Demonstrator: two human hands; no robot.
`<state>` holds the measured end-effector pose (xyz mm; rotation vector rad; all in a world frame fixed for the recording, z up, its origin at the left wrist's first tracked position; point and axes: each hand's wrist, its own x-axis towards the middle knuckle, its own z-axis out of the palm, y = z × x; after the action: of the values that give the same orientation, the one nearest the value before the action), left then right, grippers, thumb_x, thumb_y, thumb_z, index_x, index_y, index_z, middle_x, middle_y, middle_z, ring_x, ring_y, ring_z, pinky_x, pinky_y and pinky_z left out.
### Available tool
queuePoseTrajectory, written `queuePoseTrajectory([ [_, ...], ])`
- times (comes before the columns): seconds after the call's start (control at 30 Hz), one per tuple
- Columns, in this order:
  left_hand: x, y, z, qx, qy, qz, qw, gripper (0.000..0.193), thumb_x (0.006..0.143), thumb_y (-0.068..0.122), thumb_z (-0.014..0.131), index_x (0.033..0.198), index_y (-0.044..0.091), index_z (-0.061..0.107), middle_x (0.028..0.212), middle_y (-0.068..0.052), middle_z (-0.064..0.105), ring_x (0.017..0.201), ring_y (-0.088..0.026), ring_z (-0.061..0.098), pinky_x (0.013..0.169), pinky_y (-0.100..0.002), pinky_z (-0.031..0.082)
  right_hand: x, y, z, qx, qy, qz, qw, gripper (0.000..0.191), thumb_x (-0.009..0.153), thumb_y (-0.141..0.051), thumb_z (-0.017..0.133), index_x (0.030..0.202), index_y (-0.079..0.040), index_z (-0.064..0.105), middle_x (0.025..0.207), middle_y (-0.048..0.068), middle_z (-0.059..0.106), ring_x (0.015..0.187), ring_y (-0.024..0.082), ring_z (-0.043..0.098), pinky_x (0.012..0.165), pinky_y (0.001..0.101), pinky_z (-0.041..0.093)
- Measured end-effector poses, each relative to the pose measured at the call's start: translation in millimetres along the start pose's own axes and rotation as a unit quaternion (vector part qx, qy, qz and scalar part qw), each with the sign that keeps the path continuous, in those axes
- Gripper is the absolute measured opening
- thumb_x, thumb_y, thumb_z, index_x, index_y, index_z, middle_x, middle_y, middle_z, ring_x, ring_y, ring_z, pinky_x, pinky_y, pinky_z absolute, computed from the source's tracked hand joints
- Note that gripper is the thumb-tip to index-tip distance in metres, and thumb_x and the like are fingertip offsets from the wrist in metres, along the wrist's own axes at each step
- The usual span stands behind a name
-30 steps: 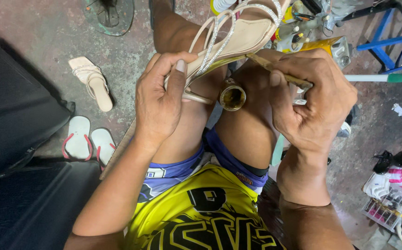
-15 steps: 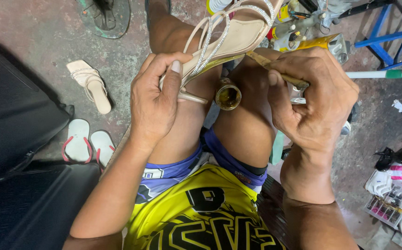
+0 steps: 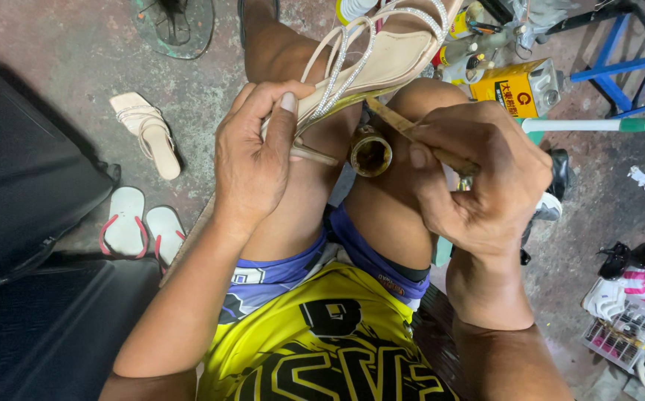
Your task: The person paints the heel and sole of a beige high-heeled sandal using a small brush and a container of brownish liquid. The person holds the shoe in the left hand and repeatedly dips the brush to apply the liquid to the heel and sole areas.
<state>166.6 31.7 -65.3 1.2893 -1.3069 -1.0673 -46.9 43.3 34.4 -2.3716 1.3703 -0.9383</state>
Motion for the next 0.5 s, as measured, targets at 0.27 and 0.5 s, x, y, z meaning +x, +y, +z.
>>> queuePoseTrajectory([
  [0.27, -1, 2, 0, 0.011, -0.002, 0.003, 1.000, 0.020, 0.110, 0.014, 0.055, 0.119, 0.007, 0.071, 0.096, -0.009, 0.063, 0.087, -0.018, 0.063, 0.081, -0.030, 0.049, 9, 2, 11, -0.023, -0.022, 0.012, 0.999, 0.012, 0.095, 0.005, 0.073, 0.103, 0.000, 0.065, 0.099, 0.014, 0.068, 0.087, 0.025, 0.069, 0.078, 0.0324, 0.055],
  [0.5, -1, 0, 0, 0.008, -0.005, 0.004, 1.000, 0.019, 0.111, 0.014, 0.056, 0.120, 0.007, 0.071, 0.098, -0.009, 0.064, 0.090, -0.018, 0.064, 0.083, -0.030, 0.050, 5, 2, -15, -0.128, -0.032, -0.005, 0.991, 0.012, 0.096, 0.003, 0.073, 0.105, 0.001, 0.065, 0.096, 0.015, 0.069, 0.087, 0.027, 0.068, 0.079, 0.0344, 0.055],
])
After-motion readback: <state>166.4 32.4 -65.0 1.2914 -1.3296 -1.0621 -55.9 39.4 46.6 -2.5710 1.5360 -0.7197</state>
